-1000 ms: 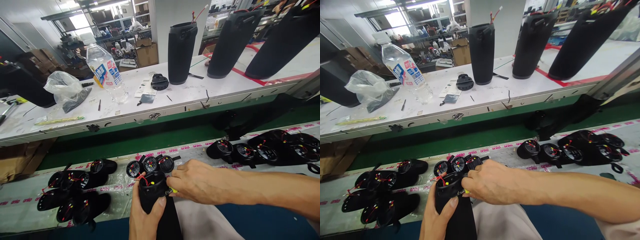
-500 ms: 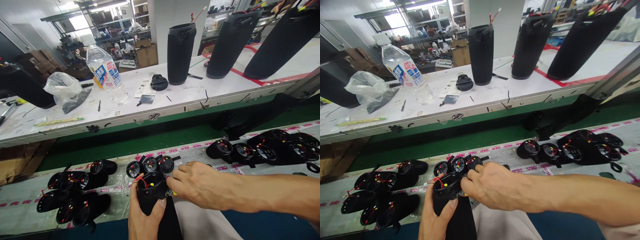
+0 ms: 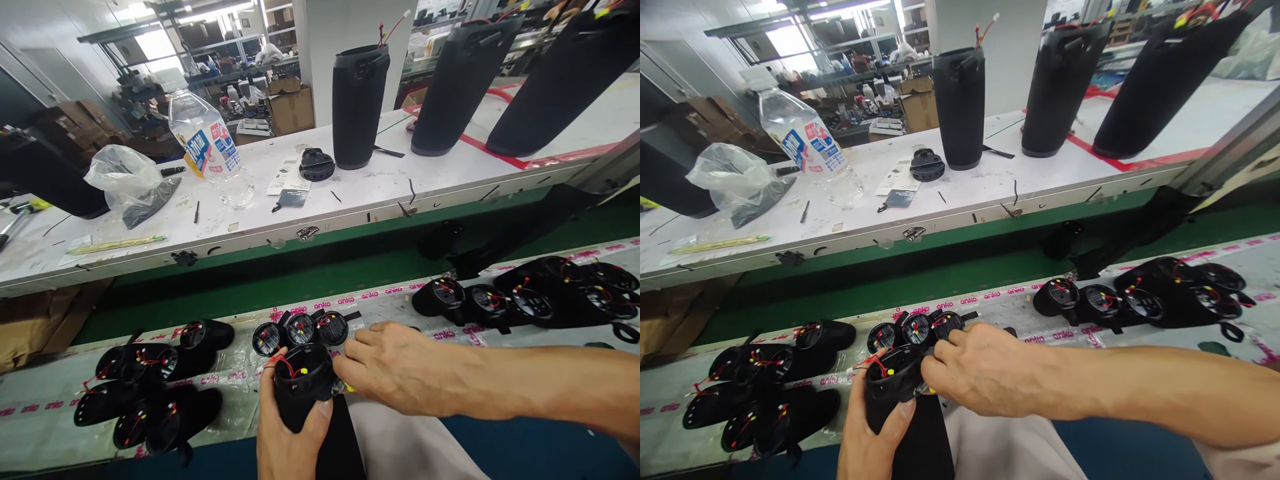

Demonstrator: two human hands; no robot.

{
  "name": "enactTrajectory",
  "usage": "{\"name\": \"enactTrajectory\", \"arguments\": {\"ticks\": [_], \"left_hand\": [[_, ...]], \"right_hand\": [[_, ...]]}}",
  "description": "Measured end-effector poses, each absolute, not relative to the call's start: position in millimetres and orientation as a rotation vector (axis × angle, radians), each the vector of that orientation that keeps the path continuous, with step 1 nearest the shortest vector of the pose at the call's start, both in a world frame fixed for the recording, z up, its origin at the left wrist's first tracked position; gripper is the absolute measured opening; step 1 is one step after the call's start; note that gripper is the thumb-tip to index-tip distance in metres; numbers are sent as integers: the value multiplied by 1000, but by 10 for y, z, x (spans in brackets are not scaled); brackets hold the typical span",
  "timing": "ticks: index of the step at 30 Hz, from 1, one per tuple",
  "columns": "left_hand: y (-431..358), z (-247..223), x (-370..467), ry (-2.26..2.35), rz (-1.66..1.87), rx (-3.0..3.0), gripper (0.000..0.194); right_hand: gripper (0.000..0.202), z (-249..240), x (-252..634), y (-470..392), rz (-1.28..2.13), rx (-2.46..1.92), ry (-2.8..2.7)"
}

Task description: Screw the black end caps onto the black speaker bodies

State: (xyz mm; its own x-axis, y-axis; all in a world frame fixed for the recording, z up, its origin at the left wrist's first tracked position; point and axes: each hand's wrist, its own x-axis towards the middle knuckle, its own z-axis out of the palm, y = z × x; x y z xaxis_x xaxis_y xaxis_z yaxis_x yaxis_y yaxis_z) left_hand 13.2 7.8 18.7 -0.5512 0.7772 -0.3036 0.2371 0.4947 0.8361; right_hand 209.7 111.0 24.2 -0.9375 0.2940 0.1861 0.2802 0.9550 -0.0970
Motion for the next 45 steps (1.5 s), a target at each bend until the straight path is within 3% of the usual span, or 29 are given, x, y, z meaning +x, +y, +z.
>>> {"name": "enactTrajectory", "arguments": {"ticks": [13,32,45], "left_hand": [[69,173,141,2068,996,860,80],[59,153,157,2022,982,860,81],[17,127,155,2119,906,945,84]], "right_hand": [[11,230,2130,1075,-9,-426,-2908],[13,365,2122,1173,269,-366,-3022],[8,429,2110,1155,130,-361,-3112]]}}
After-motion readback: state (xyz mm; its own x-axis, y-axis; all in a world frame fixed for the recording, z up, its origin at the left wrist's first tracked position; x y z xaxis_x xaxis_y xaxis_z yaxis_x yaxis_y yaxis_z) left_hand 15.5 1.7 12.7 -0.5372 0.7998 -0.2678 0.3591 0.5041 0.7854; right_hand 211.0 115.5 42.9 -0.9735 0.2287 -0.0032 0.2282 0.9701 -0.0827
